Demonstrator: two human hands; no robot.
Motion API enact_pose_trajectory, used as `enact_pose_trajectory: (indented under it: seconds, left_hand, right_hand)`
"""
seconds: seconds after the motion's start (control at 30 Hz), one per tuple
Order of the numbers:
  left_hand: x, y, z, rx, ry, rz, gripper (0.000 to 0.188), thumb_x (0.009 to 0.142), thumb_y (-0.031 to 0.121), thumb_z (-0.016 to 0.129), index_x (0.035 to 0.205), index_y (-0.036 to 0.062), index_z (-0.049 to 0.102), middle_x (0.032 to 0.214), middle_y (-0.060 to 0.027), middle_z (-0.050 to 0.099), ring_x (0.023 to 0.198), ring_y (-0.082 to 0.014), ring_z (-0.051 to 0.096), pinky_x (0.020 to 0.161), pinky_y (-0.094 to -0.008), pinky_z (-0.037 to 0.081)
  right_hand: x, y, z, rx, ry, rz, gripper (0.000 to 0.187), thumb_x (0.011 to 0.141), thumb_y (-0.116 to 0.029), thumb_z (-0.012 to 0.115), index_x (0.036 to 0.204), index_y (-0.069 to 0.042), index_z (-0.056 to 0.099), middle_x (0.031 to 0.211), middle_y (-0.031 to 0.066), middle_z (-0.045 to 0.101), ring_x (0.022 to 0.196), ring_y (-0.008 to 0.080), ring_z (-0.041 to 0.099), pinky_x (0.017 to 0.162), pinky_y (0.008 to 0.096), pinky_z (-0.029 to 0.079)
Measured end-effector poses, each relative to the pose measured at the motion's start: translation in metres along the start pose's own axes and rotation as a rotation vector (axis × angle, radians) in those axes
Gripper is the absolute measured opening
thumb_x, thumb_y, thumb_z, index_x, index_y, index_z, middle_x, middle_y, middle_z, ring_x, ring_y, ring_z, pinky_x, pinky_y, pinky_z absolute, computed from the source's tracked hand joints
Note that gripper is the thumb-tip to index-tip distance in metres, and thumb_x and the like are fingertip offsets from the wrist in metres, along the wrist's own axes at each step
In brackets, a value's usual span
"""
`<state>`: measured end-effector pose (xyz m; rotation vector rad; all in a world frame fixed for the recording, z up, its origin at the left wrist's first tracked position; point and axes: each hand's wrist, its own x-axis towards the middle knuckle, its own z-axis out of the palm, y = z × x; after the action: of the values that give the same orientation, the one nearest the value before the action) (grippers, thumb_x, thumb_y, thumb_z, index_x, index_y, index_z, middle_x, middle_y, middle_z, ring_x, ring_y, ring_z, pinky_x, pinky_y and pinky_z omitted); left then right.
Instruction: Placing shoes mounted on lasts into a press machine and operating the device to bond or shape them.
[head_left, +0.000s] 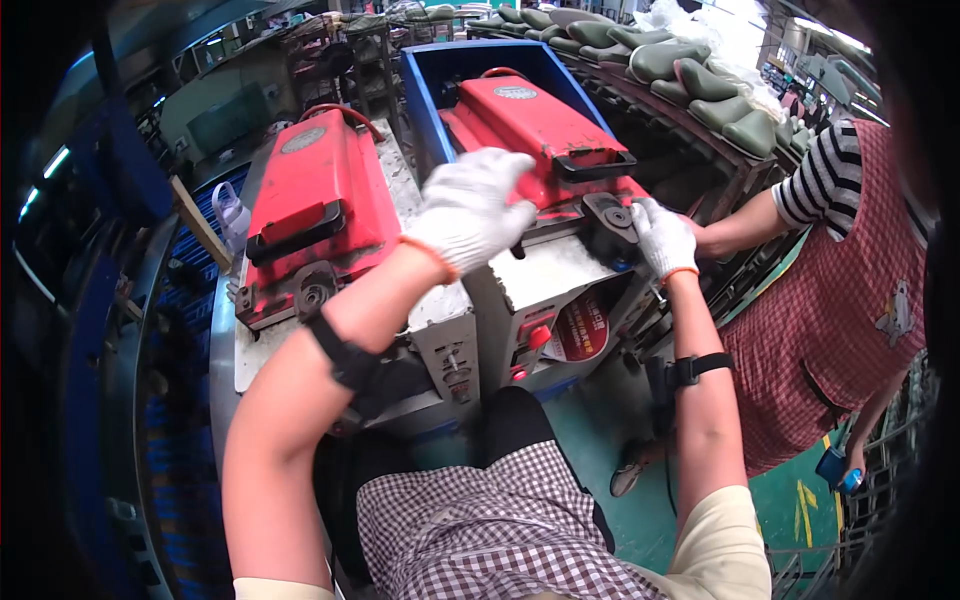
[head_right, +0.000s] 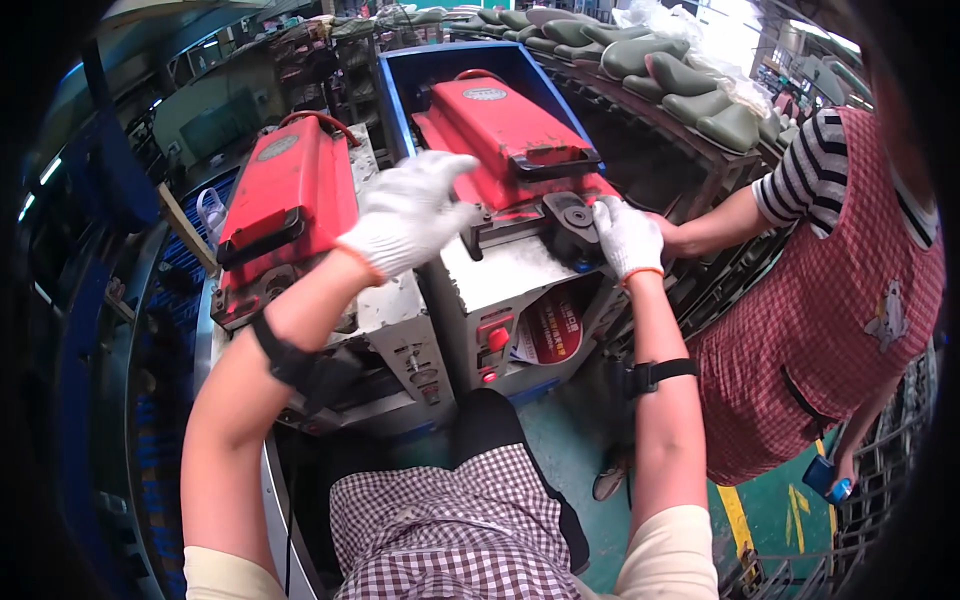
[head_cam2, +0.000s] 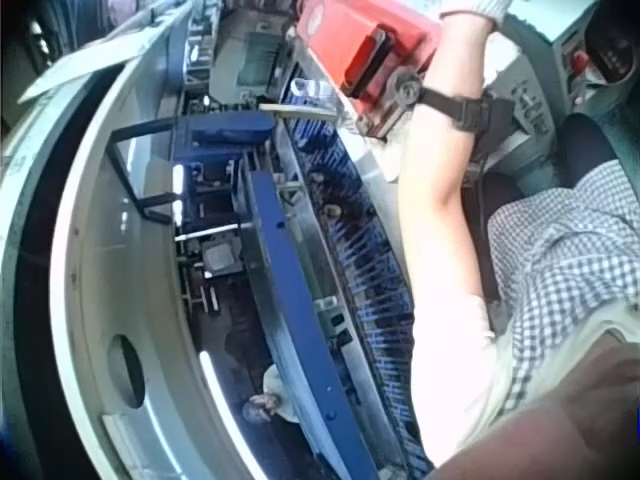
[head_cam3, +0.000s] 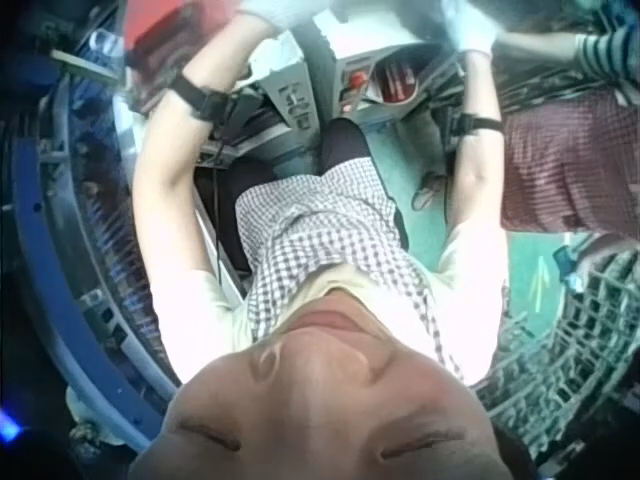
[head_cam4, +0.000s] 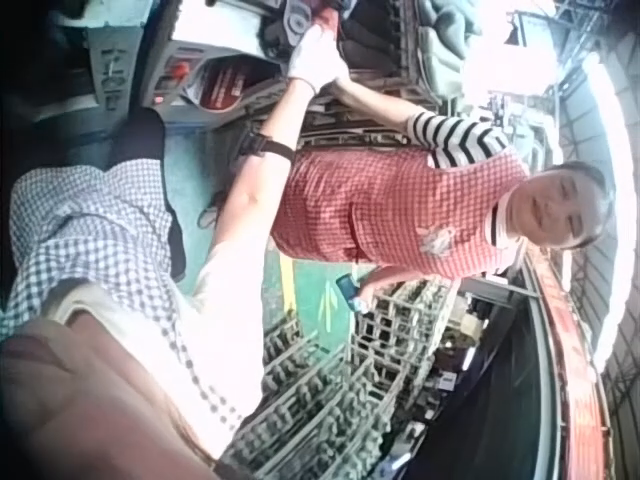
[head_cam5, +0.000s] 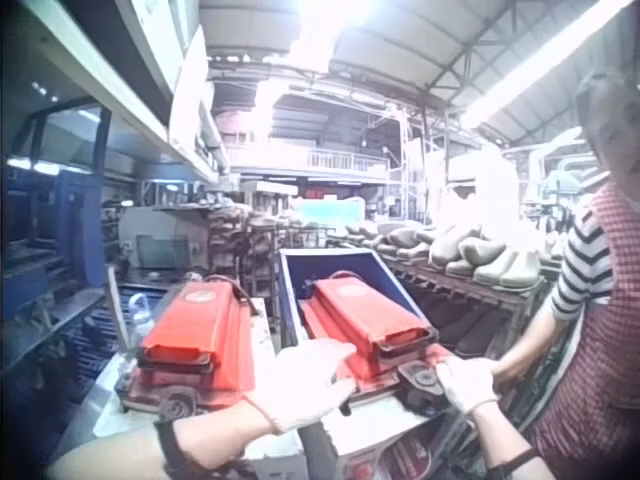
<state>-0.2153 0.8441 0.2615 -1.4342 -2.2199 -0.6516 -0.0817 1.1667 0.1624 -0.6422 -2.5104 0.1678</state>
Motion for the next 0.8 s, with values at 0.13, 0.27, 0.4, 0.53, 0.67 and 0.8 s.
enact_pose_trajectory:
  seconds: [0.13, 0.27, 0.4, 0.53, 0.67, 0.8]
  left_hand:
    - [0.043, 0.028, 0.052, -0.002, -0.102, 0.105, 0.065, 0.092, 0.035, 0.070, 0.148, 0.0051, 0.055, 0.141, -0.0217, 0.063, 0.139, -0.0425, 0.055, 0.115, -0.0485, 0.046]
    - [0.065, 0.037, 0.087, 0.040, -0.126, 0.167, 0.072, 0.092, 0.038, 0.071, 0.154, 0.0097, 0.050, 0.146, -0.0206, 0.061, 0.143, -0.0455, 0.051, 0.115, -0.0557, 0.043]
    - [0.072, 0.037, 0.102, 0.174, -0.070, 0.191, 0.071, 0.092, 0.038, 0.073, 0.154, 0.0123, 0.052, 0.133, -0.0172, 0.064, 0.137, -0.0386, 0.054, 0.107, -0.0547, 0.046]
    - [0.079, 0.028, 0.093, 0.140, 0.069, 0.225, 0.066, 0.093, 0.043, 0.073, 0.149, 0.0155, 0.055, 0.128, -0.0154, 0.066, 0.130, -0.0370, 0.058, 0.100, -0.0540, 0.048]
    - [0.090, 0.020, 0.070, 0.147, 0.168, 0.239, 0.071, 0.086, 0.033, 0.077, 0.150, 0.0141, 0.054, 0.135, -0.0151, 0.063, 0.131, -0.0394, 0.059, 0.100, -0.0513, 0.052]
    - [0.092, 0.013, 0.039, 0.167, 0.094, 0.084, 0.086, 0.083, 0.036, 0.080, 0.160, 0.0197, 0.047, 0.154, -0.0282, 0.047, 0.134, -0.0442, 0.060, 0.108, -0.0524, 0.055]
  right_hand:
    - [-0.022, -0.022, -0.006, -0.075, 0.043, 0.084, 0.042, 0.106, -0.041, 0.050, 0.125, -0.010, 0.072, 0.112, 0.0208, 0.077, 0.103, 0.0400, 0.075, 0.091, 0.0532, 0.058]
    - [-0.060, -0.056, -0.023, -0.064, 0.141, -0.016, 0.053, 0.103, -0.043, 0.055, 0.142, -0.007, 0.061, 0.123, 0.0242, 0.074, 0.104, 0.0461, 0.074, 0.092, 0.0547, 0.059]
    - [-0.092, -0.088, -0.043, 0.058, -0.258, 0.152, 0.083, 0.101, -0.055, 0.055, 0.163, -0.003, 0.038, 0.125, 0.0317, 0.071, 0.107, 0.0481, 0.074, 0.095, 0.0556, 0.058]
    - [-0.097, -0.098, -0.051, 0.141, -0.258, 0.085, 0.088, 0.101, -0.058, 0.056, 0.163, 0.000, 0.035, 0.119, 0.0281, 0.075, 0.106, 0.0460, 0.075, 0.095, 0.0544, 0.058]
    - [-0.097, -0.100, -0.053, 0.124, -0.301, 0.096, 0.089, 0.101, -0.059, 0.057, 0.164, -0.001, 0.034, 0.123, 0.0277, 0.074, 0.109, 0.0467, 0.074, 0.097, 0.0534, 0.058]
    - [-0.084, -0.101, -0.071, -0.007, -0.184, -0.061, 0.073, 0.097, -0.059, 0.063, 0.151, -0.009, 0.055, 0.119, 0.0247, 0.076, 0.107, 0.0445, 0.074, 0.096, 0.0515, 0.058]
